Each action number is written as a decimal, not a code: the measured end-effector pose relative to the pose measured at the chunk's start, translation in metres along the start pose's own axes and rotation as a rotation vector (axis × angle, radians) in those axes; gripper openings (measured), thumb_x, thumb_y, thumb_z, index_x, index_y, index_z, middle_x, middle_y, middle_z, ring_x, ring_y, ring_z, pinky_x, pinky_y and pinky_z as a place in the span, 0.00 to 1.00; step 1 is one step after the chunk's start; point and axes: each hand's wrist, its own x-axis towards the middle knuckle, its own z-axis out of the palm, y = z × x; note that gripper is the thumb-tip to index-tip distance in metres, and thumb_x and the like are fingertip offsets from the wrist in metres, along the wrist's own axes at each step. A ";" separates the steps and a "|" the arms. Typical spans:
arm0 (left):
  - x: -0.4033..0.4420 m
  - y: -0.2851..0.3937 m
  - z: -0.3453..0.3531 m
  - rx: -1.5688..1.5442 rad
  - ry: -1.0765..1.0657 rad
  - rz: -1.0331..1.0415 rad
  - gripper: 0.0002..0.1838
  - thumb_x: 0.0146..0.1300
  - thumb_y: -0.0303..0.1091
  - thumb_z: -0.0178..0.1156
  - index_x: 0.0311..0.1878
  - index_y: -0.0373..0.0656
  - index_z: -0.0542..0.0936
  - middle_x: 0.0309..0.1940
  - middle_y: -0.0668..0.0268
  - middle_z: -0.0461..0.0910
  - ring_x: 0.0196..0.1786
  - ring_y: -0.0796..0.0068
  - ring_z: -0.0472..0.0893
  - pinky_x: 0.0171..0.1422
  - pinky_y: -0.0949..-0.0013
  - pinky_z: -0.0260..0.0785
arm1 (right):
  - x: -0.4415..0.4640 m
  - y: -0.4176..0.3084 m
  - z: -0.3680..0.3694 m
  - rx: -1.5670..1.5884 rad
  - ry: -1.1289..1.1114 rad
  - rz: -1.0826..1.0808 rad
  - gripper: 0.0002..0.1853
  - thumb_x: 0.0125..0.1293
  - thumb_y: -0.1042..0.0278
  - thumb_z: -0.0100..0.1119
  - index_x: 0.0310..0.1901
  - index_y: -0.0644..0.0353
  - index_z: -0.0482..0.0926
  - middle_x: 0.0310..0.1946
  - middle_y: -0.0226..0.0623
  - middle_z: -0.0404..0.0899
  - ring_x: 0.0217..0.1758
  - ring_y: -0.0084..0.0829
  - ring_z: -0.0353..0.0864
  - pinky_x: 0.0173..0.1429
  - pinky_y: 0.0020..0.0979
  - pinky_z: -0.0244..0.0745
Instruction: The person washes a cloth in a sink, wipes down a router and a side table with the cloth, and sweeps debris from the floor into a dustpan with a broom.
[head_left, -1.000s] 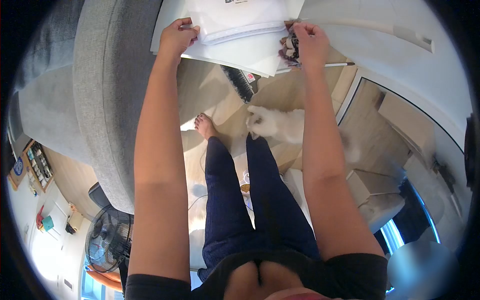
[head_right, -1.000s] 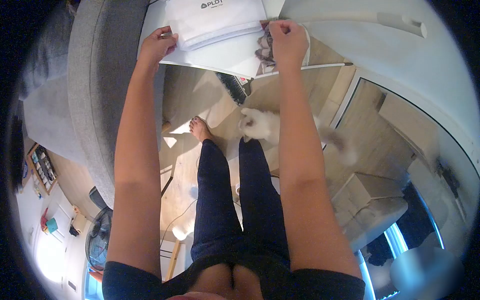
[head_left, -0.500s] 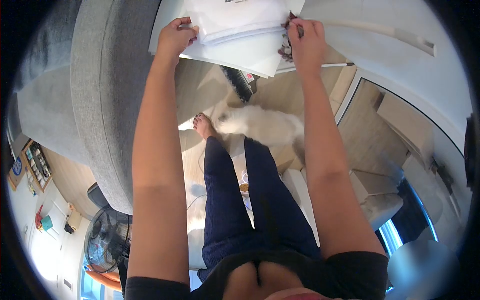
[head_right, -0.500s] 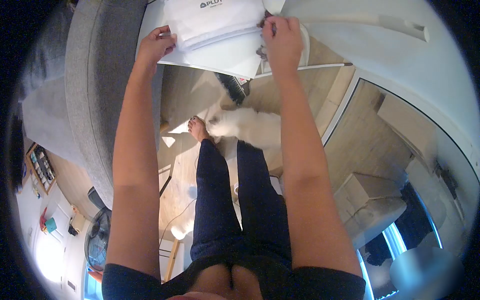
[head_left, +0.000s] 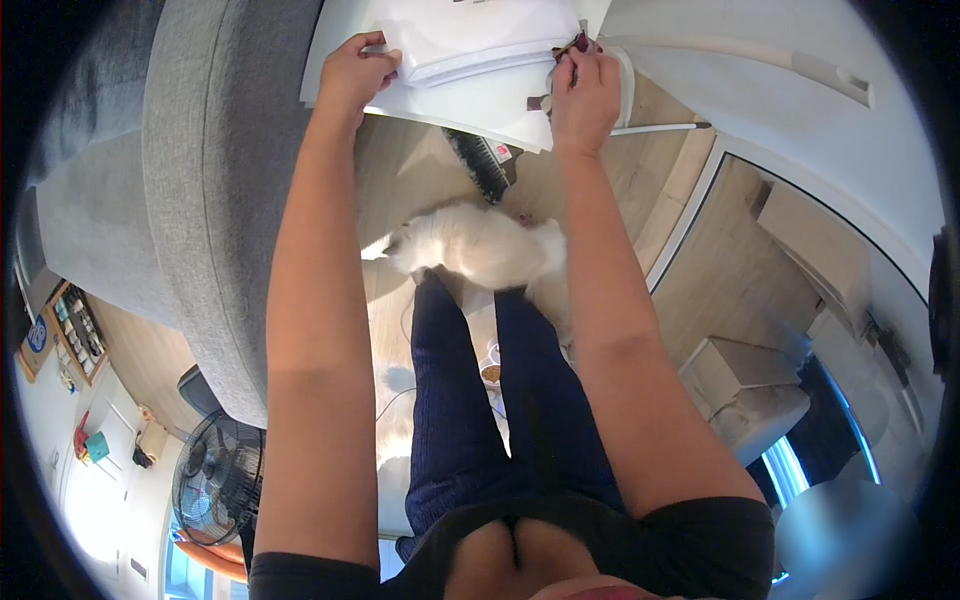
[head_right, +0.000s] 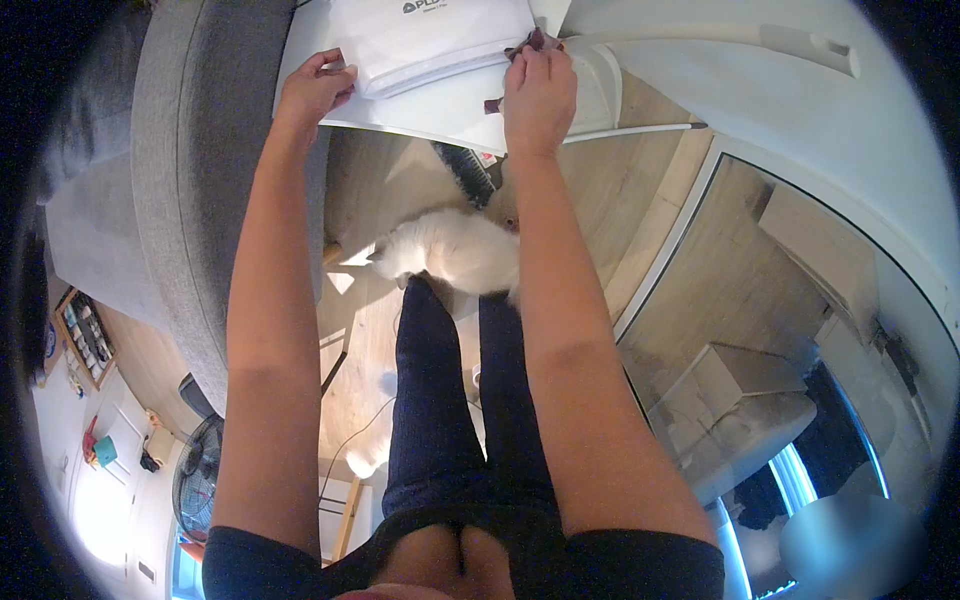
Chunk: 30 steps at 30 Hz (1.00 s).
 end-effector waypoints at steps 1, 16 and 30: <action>0.001 0.000 -0.001 0.000 0.000 0.000 0.21 0.55 0.31 0.62 0.53 0.37 0.72 0.38 0.62 0.78 0.40 0.75 0.78 0.48 0.75 0.72 | -0.002 0.000 -0.001 0.000 0.000 0.000 0.05 0.54 0.68 0.58 0.33 0.57 0.78 0.36 0.37 0.74 0.40 0.38 0.76 0.44 0.35 0.72; -0.004 0.003 0.000 -0.041 0.038 -0.010 0.19 0.53 0.27 0.63 0.49 0.38 0.74 0.34 0.60 0.79 0.33 0.74 0.80 0.36 0.74 0.73 | -0.026 -0.042 0.002 0.044 -0.213 -0.444 0.08 0.48 0.70 0.56 0.32 0.56 0.74 0.33 0.33 0.70 0.35 0.35 0.72 0.39 0.34 0.72; -0.002 -0.002 -0.003 -0.034 -0.023 -0.014 0.17 0.56 0.32 0.63 0.46 0.36 0.74 0.34 0.61 0.79 0.35 0.75 0.80 0.40 0.74 0.75 | -0.057 -0.113 0.020 0.236 -0.173 -0.246 0.06 0.47 0.71 0.57 0.29 0.56 0.75 0.30 0.32 0.68 0.33 0.34 0.72 0.34 0.32 0.74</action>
